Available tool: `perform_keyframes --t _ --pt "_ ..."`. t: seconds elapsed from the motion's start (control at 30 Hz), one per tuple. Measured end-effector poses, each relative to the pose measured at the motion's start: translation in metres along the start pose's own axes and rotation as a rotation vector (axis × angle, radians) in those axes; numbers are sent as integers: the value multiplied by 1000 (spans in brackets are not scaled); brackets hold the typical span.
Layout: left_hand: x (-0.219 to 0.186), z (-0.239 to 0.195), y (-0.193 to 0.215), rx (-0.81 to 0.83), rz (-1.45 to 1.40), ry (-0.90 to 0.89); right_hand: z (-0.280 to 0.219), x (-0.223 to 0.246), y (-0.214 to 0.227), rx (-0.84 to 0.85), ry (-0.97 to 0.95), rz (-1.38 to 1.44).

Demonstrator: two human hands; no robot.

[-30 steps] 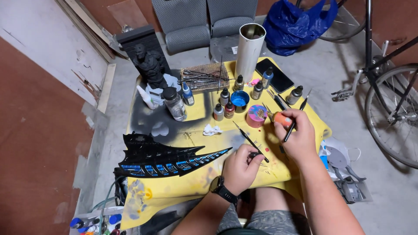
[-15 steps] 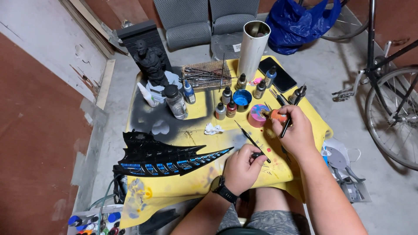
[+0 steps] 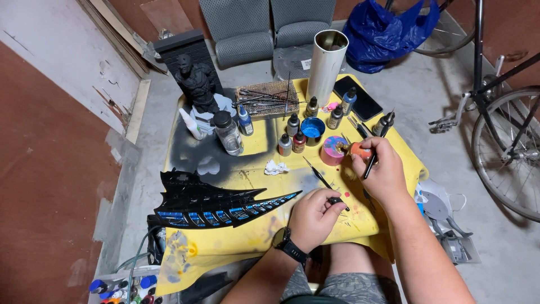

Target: Applying detailed blue paint to a black 3D-printed model using a fine paintbrush and liquid paint.

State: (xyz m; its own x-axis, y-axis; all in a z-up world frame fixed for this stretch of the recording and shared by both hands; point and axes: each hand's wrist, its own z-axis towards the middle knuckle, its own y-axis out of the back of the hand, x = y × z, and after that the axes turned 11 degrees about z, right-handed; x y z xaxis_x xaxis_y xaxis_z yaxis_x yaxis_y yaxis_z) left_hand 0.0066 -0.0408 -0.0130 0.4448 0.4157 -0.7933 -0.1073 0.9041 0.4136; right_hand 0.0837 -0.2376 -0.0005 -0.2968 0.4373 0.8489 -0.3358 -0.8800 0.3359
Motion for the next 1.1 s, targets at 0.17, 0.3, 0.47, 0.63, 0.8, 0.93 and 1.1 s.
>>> perform_keyframes --t 0.17,0.3,0.47,0.63,0.8,0.93,1.1 --pt "-13 7 8 -36 28 -16 -3 3 1 -16 -29 51" --pt "-20 19 14 -91 100 15 -7 8 2 -61 -58 151" --pt "-21 45 22 -49 -19 170 -20 11 8 -77 24 382" --pt "-23 54 15 3 -103 235 -44 9 11 -33 50 574" --pt "-22 47 12 167 -157 295 -62 5 19 107 158 515" --pt "-18 42 17 294 -111 364 -66 18 31 151 397 307" --pt "-49 41 35 449 -91 519 -70 33 48 344 730 105"
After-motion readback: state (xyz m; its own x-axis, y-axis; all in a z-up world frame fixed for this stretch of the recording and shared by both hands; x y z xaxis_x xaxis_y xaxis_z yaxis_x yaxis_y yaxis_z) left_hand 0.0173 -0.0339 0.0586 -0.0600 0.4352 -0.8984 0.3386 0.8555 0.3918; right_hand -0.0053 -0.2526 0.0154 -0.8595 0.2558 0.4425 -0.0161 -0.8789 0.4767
